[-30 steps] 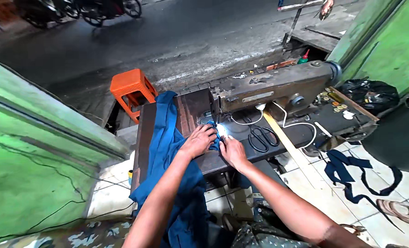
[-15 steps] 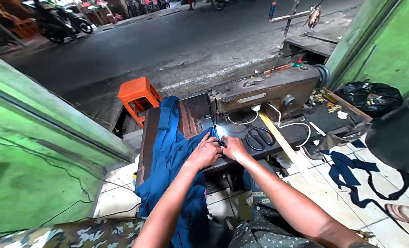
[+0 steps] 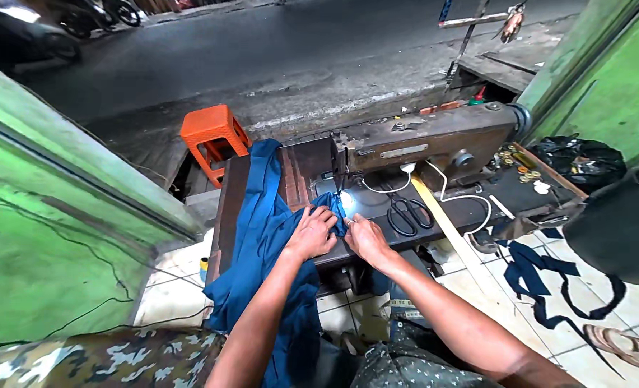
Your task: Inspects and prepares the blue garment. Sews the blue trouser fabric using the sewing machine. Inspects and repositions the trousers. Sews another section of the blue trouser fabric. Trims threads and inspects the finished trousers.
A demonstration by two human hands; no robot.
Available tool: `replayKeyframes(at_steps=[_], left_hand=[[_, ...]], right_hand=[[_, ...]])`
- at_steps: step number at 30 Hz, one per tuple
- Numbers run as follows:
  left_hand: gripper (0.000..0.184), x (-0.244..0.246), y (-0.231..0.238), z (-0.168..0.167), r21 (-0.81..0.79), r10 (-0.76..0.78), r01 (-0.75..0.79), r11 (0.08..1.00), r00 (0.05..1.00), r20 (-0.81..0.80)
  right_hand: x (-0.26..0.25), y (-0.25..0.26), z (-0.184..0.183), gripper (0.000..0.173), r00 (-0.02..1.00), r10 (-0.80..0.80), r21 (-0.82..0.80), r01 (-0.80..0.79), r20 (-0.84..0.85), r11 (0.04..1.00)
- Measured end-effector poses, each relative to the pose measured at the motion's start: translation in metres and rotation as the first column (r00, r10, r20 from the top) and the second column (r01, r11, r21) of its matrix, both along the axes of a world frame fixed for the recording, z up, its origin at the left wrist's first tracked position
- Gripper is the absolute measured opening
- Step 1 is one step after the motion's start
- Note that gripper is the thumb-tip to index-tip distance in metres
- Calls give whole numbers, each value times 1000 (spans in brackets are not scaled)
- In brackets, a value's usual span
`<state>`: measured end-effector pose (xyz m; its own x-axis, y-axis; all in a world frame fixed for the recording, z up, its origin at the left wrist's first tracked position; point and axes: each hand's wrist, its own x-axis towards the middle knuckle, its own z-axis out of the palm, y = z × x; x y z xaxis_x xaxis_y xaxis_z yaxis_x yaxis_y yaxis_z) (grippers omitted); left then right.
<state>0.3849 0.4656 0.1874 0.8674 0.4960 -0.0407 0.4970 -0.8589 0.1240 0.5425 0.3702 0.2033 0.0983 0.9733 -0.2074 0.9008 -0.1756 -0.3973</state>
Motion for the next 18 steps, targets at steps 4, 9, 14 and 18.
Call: replayKeyframes(at_steps=[4, 9, 14, 18], left_hand=[[44, 1, 0, -4, -30, 24, -23, 999, 999, 40], [53, 0, 0, -10, -53, 52, -49, 997, 997, 57], [54, -3, 1, -20, -17, 29, -27, 999, 989, 143], [46, -4, 2, -22, -12, -1, 3, 1000, 985, 173]], right_hand=[[-3, 3, 0, 40, 1000, 20, -29, -19, 23, 999], [-4, 3, 1, 41, 999, 20, -38, -19, 28, 999], [1, -2, -8, 48, 993, -104, 40, 106, -48, 994], [5, -1, -6, 43, 998, -27, 19, 28, -49, 999]])
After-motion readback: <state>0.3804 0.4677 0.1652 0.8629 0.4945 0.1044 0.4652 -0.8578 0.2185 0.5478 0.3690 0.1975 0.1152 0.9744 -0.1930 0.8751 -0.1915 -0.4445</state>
